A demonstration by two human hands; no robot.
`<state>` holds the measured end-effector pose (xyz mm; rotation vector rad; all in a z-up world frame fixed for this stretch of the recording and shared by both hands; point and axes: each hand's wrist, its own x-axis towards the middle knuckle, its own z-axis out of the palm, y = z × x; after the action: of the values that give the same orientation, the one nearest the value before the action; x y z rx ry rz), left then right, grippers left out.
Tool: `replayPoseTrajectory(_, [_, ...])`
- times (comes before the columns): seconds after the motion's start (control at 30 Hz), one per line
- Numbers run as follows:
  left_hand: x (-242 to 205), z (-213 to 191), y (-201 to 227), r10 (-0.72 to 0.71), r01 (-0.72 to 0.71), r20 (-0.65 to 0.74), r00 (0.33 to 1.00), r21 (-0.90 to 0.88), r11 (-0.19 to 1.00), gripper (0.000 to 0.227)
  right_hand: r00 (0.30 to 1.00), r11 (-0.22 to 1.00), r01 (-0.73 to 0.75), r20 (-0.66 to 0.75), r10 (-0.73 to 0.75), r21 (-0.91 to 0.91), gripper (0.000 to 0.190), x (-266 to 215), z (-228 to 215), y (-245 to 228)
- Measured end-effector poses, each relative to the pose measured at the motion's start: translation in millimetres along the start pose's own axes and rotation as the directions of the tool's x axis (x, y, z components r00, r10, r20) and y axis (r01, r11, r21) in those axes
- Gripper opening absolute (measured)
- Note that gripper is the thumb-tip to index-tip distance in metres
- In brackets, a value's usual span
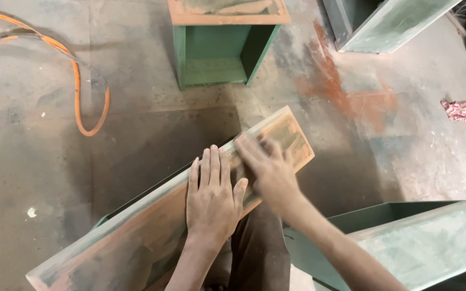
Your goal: The person sands a rectangular wooden piece by hand using a sanding block. They work on the top surface and edges, flipping the piece to sand different sides. The task is performed while sitting on the floor in a workshop.
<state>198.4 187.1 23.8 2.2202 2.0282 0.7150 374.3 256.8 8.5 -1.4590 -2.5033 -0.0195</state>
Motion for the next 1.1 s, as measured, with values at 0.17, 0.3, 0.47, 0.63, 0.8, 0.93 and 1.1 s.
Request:
replayPoseTrajectory(0.17, [-7,3,4,0.014,-0.015,0.014,1.000,0.049,0.999,0.069,0.972,0.935,-0.234,-0.052,0.229,-0.264,0.077,34,-11,52])
replayPoseTrajectory(0.3, [3,4,4,-0.010,0.010,-0.003,1.000,0.046,0.999,0.072,0.972,0.975,-0.214,0.107,0.207,0.053,0.088,36,0,34])
replayPoseTrajectory(0.47, [12,9,9,-0.032,0.033,-0.079,0.996,0.004,0.999,0.068,0.996,0.990,-0.049,-0.082,0.038,-0.134,0.066,36,-10,30])
replayPoseTrajectory(0.63, [19,10,14,-0.022,0.024,-0.021,1.000,0.081,0.996,0.063,0.982,0.978,-0.187,0.017,0.190,-0.095,0.067,53,-18,50])
replayPoseTrajectory(0.8, [17,12,13,0.012,-0.003,-0.087,0.996,0.093,0.996,0.059,0.974,0.969,0.218,-0.085,-0.209,0.119,0.070,24,0,7])
replayPoseTrajectory(0.93, [13,14,11,-0.003,0.004,-0.069,0.998,0.016,1.000,0.058,0.990,0.976,-0.107,0.073,0.122,-0.189,0.071,60,-41,75])
replayPoseTrajectory(1.1, [18,9,13,-0.012,0.012,-0.022,1.000,0.031,0.999,0.056,0.989,0.992,-0.116,0.100,0.111,0.049,0.067,37,10,15])
